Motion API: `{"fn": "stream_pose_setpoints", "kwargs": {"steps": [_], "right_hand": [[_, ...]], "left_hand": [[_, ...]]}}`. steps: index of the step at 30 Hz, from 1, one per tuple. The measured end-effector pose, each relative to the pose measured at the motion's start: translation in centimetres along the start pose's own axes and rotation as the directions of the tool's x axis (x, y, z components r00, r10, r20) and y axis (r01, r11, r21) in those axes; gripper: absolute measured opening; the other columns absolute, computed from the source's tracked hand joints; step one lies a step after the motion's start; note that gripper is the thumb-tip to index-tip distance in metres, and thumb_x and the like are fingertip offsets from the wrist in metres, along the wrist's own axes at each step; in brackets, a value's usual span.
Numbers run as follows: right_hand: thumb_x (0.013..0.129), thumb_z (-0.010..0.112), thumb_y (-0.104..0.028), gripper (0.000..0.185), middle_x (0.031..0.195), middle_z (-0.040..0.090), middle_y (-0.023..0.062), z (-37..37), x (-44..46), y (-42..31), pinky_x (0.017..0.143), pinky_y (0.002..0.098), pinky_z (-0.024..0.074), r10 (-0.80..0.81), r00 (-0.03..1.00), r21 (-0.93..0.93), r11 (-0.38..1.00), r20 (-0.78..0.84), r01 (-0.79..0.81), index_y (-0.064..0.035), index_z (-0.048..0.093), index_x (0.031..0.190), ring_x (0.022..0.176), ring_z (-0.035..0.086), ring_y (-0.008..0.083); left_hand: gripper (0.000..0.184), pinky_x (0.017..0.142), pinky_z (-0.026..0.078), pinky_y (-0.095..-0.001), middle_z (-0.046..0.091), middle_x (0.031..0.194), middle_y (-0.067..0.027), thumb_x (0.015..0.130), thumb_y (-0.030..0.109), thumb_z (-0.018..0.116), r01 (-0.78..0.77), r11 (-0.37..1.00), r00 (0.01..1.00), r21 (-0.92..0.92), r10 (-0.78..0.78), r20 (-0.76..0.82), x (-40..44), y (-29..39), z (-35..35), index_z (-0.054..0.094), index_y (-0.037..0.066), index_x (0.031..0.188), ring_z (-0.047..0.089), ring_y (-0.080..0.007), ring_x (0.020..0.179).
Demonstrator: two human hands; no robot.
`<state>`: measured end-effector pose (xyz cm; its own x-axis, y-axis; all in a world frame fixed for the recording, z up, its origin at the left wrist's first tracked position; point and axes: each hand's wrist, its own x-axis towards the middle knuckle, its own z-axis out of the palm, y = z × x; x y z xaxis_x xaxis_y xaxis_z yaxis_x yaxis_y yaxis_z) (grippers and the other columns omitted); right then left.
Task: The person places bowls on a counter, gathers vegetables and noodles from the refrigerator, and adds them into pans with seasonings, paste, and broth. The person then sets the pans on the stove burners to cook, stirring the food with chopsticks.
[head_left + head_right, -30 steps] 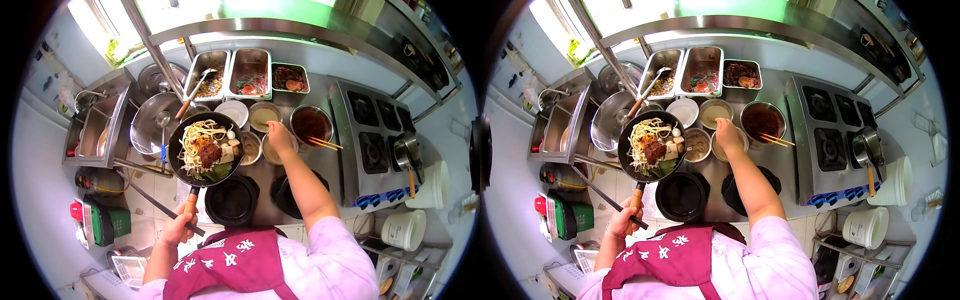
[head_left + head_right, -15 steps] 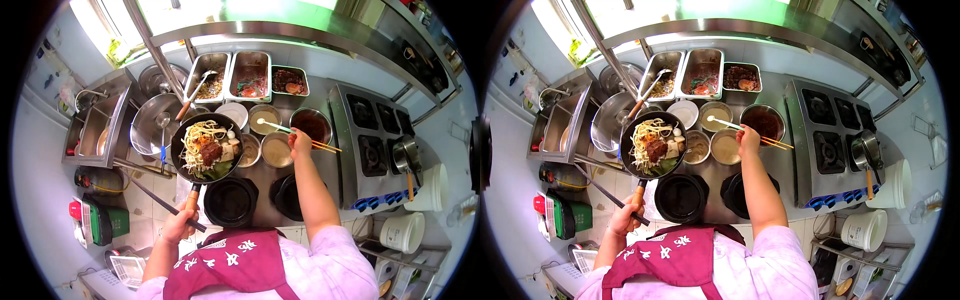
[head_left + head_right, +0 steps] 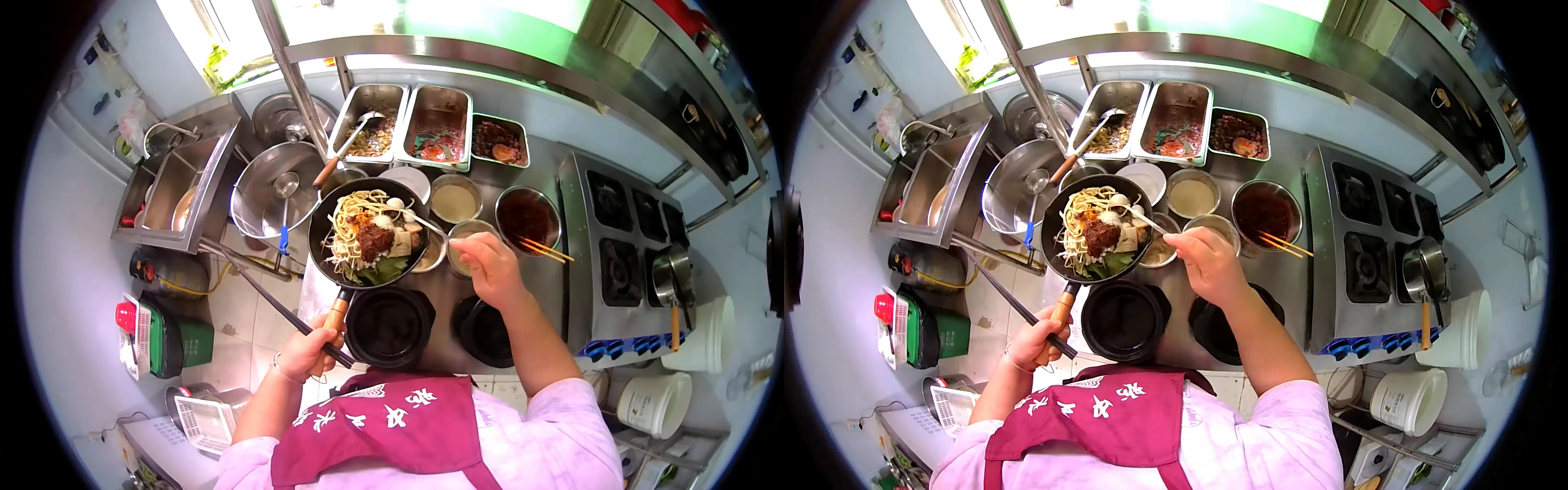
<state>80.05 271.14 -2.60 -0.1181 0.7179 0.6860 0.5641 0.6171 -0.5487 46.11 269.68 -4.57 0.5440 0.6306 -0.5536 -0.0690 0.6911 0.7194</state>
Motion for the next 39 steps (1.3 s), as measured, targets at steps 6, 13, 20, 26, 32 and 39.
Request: {"fn": "stream_pose_setpoints", "kwargs": {"steps": [6, 13, 20, 26, 32, 39], "right_hand": [[0.092, 0.044, -0.009, 0.017, 0.073, 0.055, 0.0052, 2.0, 0.7, 3.4, 0.056, 0.0242, 0.0444, 0.512, 0.825, 0.374, 0.833, -0.241, -0.408, -0.0032, 0.059, 0.099, 0.061, 0.054, 0.0105], [0.093, 0.047, -0.020, 0.022, 0.070, 0.057, 0.0045, 12.5, 0.0, 17.2, 0.053, 0.0260, 0.0449, 0.572, 0.808, 0.075, 0.820, -0.139, -0.568, -0.0047, 0.062, 0.097, 0.059, 0.056, 0.0100], [0.089, 0.045, -0.015, 0.022, 0.070, 0.060, 0.0131, 17.0, 0.0, 18.3, 0.055, 0.0324, 0.0483, 0.665, 0.747, 0.170, 0.738, -0.019, -0.653, -0.0005, 0.061, 0.094, 0.058, 0.060, 0.0202], [0.091, 0.042, -0.016, 0.022, 0.066, 0.056, 0.0046, 14.5, -0.5, 18.5, 0.044, 0.0217, 0.0444, 0.941, 0.331, 0.665, 0.207, 0.064, -0.717, -0.0023, 0.060, 0.093, 0.049, 0.053, 0.0112], [0.088, 0.045, -0.016, 0.020, 0.066, 0.055, 0.0024, 12.6, -0.9, 17.9, 0.045, 0.0173, 0.0416, 0.981, 0.142, 0.777, -0.015, 0.134, -0.630, -0.0060, 0.062, 0.090, 0.052, 0.050, 0.0084], [0.090, 0.043, -0.016, 0.022, 0.066, 0.053, 0.0020, 10.1, -1.5, 17.1, 0.045, 0.0187, 0.0408, 0.970, 0.172, 0.852, -0.059, 0.172, -0.520, -0.0022, 0.060, 0.094, 0.052, 0.050, 0.0084]], "left_hand": [[0.029, 0.033, 0.033, -0.0217, 0.046, 0.065, -0.0045, 0.081, 0.022, 0.052, -0.026, 1.000, 0.998, 0.010, 0.026, -0.054, -1.5, -0.7, -0.7, 0.045, 0.002, 0.101, 0.039, -0.0100, 0.038], [0.027, 0.035, 0.035, -0.0219, 0.050, 0.067, -0.0040, 0.081, 0.021, 0.052, -0.050, 0.998, 0.990, -0.036, 0.044, -0.135, -4.5, -1.6, -1.5, 0.046, 0.004, 0.101, 0.042, -0.0098, 0.039], [0.027, 0.035, 0.035, -0.0218, 0.050, 0.067, -0.0039, 0.080, 0.022, 0.055, -0.108, 0.990, 0.977, -0.092, 0.089, -0.193, -5.6, -2.5, -2.0, 0.047, 0.004, 0.100, 0.042, -0.0099, 0.039], [0.030, 0.034, 0.035, -0.0215, 0.049, 0.066, -0.0044, 0.079, 0.022, 0.056, -0.107, 0.992, 0.968, -0.072, 0.088, -0.234, -5.6, -3.0, -2.1, 0.046, 0.003, 0.101, 0.040, -0.0093, 0.040], [0.030, 0.034, 0.035, -0.0215, 0.050, 0.067, -0.0049, 0.079, 0.021, 0.056, -0.108, 0.990, 0.971, -0.090, 0.085, -0.224, -4.8, -3.0, -1.9, 0.047, 0.002, 0.101, 0.040, -0.0092, 0.040], [0.029, 0.034, 0.035, -0.0218, 0.051, 0.066, -0.0050, 0.078, 0.021, 0.055, -0.110, 0.990, 0.969, -0.091, 0.086, -0.231, -4.3, -2.7, -1.5, 0.048, 0.002, 0.099, 0.040, -0.0095, 0.039]]}}
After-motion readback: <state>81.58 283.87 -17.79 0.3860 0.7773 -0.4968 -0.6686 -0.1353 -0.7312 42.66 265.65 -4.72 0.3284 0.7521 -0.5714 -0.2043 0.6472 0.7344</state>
